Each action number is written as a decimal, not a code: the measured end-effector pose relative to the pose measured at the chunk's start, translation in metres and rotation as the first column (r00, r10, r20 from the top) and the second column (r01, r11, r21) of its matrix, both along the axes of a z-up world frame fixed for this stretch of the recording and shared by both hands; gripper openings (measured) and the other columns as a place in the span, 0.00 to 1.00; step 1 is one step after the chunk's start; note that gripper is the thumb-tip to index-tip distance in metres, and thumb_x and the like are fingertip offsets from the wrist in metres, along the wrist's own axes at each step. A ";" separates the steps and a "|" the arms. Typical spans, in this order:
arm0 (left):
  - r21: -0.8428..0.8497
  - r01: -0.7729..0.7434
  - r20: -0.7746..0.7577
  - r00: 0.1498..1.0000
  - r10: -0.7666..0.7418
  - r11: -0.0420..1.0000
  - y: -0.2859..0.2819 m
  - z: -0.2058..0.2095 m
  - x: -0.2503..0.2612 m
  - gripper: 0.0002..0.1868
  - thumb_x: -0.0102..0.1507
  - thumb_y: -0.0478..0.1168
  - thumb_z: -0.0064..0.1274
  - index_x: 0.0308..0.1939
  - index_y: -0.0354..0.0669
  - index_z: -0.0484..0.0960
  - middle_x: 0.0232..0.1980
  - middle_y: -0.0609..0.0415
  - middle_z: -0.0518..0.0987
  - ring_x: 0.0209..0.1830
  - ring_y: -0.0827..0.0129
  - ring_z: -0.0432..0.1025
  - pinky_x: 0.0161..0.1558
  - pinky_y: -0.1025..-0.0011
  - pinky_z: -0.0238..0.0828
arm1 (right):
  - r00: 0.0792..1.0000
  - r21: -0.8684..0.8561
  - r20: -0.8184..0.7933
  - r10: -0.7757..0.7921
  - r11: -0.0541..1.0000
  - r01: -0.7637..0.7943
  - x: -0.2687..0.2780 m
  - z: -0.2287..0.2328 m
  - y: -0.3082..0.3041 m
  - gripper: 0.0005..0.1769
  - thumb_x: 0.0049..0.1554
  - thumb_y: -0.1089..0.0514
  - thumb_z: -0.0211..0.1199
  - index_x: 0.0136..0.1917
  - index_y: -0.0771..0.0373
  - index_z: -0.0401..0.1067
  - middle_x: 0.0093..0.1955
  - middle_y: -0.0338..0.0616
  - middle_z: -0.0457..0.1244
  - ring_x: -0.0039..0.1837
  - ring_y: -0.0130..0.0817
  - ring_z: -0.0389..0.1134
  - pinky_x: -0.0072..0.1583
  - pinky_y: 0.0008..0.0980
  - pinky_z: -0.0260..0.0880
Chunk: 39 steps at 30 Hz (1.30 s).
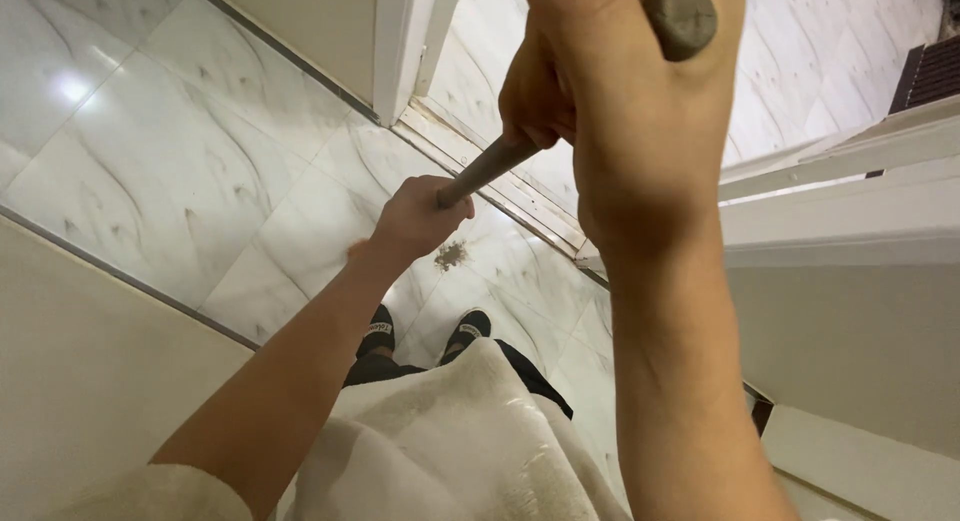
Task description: Sweeping a marble tiled floor using a broom.
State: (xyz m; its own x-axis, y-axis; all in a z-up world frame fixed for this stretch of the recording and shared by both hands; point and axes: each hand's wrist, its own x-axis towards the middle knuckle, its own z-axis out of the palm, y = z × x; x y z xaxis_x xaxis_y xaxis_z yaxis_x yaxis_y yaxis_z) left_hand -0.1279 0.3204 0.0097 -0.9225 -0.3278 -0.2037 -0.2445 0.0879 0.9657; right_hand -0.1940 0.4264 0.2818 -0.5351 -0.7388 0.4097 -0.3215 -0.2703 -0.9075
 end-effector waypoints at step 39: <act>-0.301 -0.328 0.051 0.932 0.358 0.896 0.210 -0.055 -0.163 0.09 0.64 0.45 0.55 0.33 0.46 0.83 0.29 0.56 0.79 0.29 0.69 0.70 0.35 0.65 0.67 | 0.920 0.187 0.174 0.350 0.906 -0.380 -0.219 -0.005 0.210 0.27 0.71 0.57 0.55 0.30 0.61 0.57 0.23 0.38 0.49 0.24 0.26 0.50 0.35 0.33 0.55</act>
